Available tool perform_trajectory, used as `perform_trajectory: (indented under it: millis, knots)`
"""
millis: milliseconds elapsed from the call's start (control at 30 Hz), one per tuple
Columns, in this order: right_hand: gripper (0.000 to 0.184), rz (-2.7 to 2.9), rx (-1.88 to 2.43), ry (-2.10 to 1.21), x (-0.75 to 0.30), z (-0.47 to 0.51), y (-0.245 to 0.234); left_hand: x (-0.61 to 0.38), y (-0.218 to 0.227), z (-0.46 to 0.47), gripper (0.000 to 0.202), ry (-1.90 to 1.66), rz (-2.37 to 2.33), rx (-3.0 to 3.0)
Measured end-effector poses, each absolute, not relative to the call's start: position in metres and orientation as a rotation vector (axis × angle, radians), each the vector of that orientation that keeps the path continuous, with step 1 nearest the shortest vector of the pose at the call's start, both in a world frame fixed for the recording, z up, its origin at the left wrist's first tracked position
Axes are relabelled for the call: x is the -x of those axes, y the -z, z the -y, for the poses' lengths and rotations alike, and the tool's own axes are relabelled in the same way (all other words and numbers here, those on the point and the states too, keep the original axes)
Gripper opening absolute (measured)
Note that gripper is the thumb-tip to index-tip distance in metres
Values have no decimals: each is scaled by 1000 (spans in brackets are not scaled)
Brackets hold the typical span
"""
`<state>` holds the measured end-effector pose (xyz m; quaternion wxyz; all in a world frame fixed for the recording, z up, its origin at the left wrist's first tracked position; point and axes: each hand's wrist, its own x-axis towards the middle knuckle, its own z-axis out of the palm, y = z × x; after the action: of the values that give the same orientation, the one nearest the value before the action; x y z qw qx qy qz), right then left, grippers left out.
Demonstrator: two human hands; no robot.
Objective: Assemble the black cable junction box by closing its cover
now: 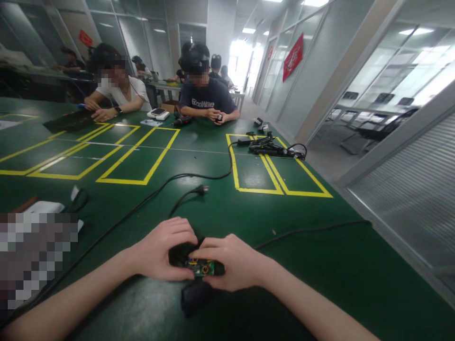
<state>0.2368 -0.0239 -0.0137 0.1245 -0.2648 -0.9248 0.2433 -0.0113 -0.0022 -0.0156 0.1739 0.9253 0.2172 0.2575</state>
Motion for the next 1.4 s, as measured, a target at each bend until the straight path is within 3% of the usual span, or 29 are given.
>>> perform_trajectory:
  millis: [233, 400, 767, 1000, 1167, 1300, 1400]
  knots:
    - [48, 2668, 918, -455, -242, 16, 23, 20, 17, -5, 65, -556, -811, -2622]
    - [45, 2585, 1082, -358, -239, 16, 27, 36, 11, -17, 53, -392, -1007, -2616]
    - [29, 2455, 1117, -412, -237, 13, 27, 76, -5, -50, 67, -237, -1501, -2460]
    - [28, 2417, 1128, -364, -237, 11, 26, 67, -19, -39, 73, -14, -1785, -2412]
    - [26, 2369, 1166, -337, -234, 11, 29, 54, -12, -30, 61, -235, -1459, -2559]
    - [25, 2337, 1161, -385, -233, 11, 30, 34, 3, -20, 25, -374, -1037, -2626]
    - [24, 2327, 1180, -408, -232, 12, 28, 26, 9, -16, 18, -407, -956, -2611]
